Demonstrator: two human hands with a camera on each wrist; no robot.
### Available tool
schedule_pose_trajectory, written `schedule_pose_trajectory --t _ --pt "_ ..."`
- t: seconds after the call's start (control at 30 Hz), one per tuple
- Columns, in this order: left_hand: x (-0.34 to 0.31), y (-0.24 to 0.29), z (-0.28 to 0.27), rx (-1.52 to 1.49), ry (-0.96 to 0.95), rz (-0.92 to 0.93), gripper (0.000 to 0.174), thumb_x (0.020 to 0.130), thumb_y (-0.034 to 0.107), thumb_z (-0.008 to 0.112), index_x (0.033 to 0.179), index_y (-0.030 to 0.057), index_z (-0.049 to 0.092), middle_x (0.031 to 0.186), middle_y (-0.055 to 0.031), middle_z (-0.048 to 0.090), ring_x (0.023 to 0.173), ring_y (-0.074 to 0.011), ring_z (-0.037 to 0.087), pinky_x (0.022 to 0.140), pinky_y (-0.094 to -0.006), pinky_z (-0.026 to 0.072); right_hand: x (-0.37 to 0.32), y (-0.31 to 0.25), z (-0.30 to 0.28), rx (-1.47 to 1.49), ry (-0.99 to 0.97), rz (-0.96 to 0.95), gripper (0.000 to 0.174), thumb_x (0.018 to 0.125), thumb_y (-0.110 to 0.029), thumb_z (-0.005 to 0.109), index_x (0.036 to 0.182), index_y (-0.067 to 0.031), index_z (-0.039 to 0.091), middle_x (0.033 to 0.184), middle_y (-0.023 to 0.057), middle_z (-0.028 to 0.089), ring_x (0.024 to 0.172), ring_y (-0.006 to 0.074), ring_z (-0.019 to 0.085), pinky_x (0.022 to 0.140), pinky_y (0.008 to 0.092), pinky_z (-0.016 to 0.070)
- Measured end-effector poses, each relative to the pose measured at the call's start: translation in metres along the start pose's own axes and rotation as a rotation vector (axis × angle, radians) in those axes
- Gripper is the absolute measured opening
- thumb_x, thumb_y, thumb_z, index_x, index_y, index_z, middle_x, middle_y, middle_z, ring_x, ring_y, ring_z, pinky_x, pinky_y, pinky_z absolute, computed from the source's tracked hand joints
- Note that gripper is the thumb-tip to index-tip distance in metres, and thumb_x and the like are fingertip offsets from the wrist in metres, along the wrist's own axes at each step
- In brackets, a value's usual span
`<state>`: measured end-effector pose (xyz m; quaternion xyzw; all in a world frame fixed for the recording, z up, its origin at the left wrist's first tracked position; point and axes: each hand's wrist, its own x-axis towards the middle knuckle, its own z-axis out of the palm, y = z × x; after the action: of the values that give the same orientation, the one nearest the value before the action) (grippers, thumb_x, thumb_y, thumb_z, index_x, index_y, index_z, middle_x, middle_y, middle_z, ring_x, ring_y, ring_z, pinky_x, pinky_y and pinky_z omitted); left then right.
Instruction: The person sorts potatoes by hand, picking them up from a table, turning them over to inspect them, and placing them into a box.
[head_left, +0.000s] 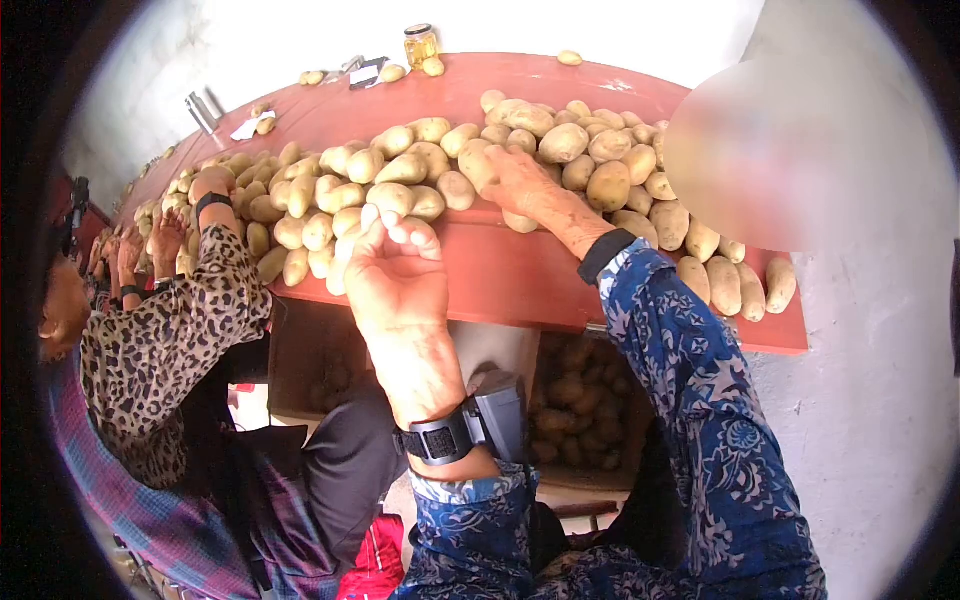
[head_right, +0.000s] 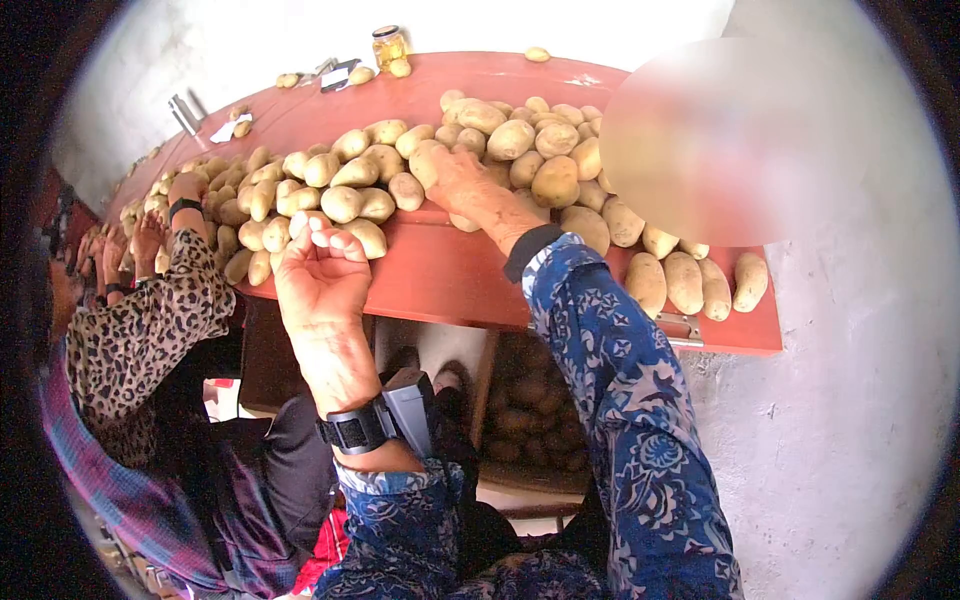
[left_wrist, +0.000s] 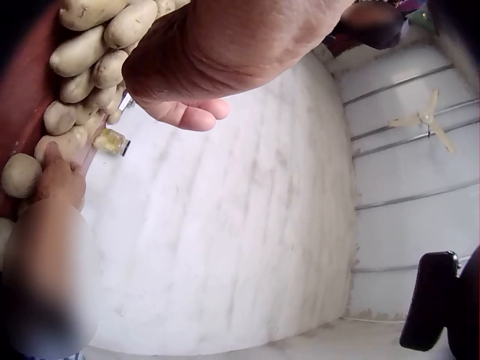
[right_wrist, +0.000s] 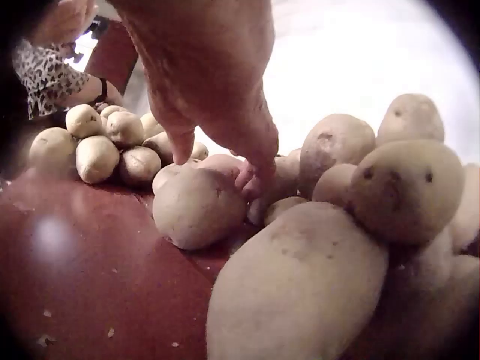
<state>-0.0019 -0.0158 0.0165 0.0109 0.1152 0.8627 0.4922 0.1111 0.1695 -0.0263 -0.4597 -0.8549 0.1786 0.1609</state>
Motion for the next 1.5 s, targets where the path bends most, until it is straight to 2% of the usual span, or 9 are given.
schedule_pose_trajectory --t 0.2,0.43,0.6,0.93,1.0,1.1,1.23,1.3,1.5 --pt "-0.004 0.0 -0.003 0.026 -0.055 0.01 0.011 0.089 0.006 0.052 0.098 0.0042 0.057 0.08 -0.0039 0.06 0.064 -0.0132 0.054 0.058 -0.0279 0.0474 0.006 -0.01 0.023 -0.37 0.17 -0.169 0.047 0.078 -0.013 0.061 0.121 -0.0123 0.043 0.115 0.0222 0.048 0.102 0.0387 0.054 0.085 0.0459 0.0478" --pt "-0.01 0.005 -0.011 -0.046 -0.008 0.011 0.012 0.089 0.007 0.053 0.099 0.0041 0.058 0.08 -0.005 0.06 0.064 -0.0138 0.054 0.059 -0.0277 0.0473 0.005 -0.009 0.012 -0.402 0.164 -0.216 0.047 0.071 -0.007 0.066 0.115 -0.0101 0.05 0.111 0.0221 0.053 0.101 0.0376 0.057 0.079 0.044 0.0504" --pt "-0.003 0.015 -0.025 -0.079 -0.039 -0.027 0.011 0.088 0.006 0.053 0.098 0.0041 0.058 0.078 -0.0049 0.06 0.064 -0.0141 0.053 0.06 -0.0283 0.0465 -0.003 -0.012 -0.004 -0.298 0.037 -0.296 0.021 0.076 -0.011 0.059 0.095 -0.0054 0.052 0.09 0.0231 0.059 0.086 0.042 0.06 0.072 0.0492 0.0488" --pt "-0.007 0.019 -0.022 -0.055 -0.015 0.015 0.01 0.089 0.008 0.051 0.096 0.0048 0.057 0.079 -0.0055 0.06 0.065 -0.0141 0.054 0.06 -0.029 0.0459 -0.027 -0.024 -0.022 -0.223 0.01 -0.197 0.022 0.076 -0.01 0.061 0.097 -0.007 0.054 0.093 0.0195 0.063 0.09 0.0382 0.062 0.076 0.0479 0.0485" --pt "-0.009 0.021 -0.022 -0.101 -0.002 -0.03 0.01 0.089 0.007 0.051 0.097 0.0049 0.057 0.079 -0.0057 0.06 0.065 -0.0142 0.054 0.059 -0.0288 0.0455 -0.038 -0.026 -0.027 -0.248 -0.132 -0.165 0.036 0.08 -0.017 0.058 0.113 -0.0073 0.047 0.108 0.0245 0.056 0.102 0.0421 0.055 0.083 0.0471 0.0455" --pt "-0.01 0.022 -0.025 -0.093 -0.011 -0.026 0.01 0.089 0.007 0.051 0.096 0.0048 0.057 0.079 -0.0053 0.06 0.065 -0.0142 0.054 0.059 -0.0287 0.0454 -0.036 -0.008 -0.007 -0.201 -0.008 -0.251 0.046 0.079 -0.022 0.06 0.12 -0.0097 0.043 0.114 0.0238 0.052 0.106 0.0427 0.053 0.087 0.0467 0.0437" --pt "-0.01 0.021 -0.027 -0.111 0.033 -0.003 0.009 0.088 0.006 0.051 0.095 0.0041 0.057 0.078 -0.0053 0.06 0.065 -0.0144 0.054 0.058 -0.0288 0.0454 -0.036 -0.008 -0.014 -0.202 0.006 -0.201 0.052 0.078 -0.023 0.061 0.125 -0.01 0.042 0.111 0.0235 0.054 0.103 0.0424 0.054 0.088 0.0444 0.0435" --pt "-0.011 0.021 -0.026 -0.112 0.029 0.009 0.009 0.088 0.006 0.052 0.094 0.0033 0.057 0.077 -0.0052 0.059 0.065 -0.0147 0.053 0.059 -0.029 0.0456 -0.035 -0.006 -0.029 0.027 -0.069 -0.21 0.032 0.077 -0.017 0.059 0.107 -0.0064 0.05 0.101 0.0229 0.06 0.095 0.0394 0.058 0.082 0.0461 0.0448" --pt "-0.001 0.022 -0.03 -0.093 0.011 0.001 0.01 0.088 0.006 0.052 0.096 0.0039 0.057 0.077 -0.0043 0.059 0.064 -0.0141 0.053 0.06 -0.0289 0.0468 -0.044 0.02 -0.039 0.305 0.036 -0.128 0.039 0.08 -0.023 0.054 0.114 -0.0029 0.052 0.1 0.0236 0.06 0.093 0.0372 0.058 0.081 0.0426 0.0444"
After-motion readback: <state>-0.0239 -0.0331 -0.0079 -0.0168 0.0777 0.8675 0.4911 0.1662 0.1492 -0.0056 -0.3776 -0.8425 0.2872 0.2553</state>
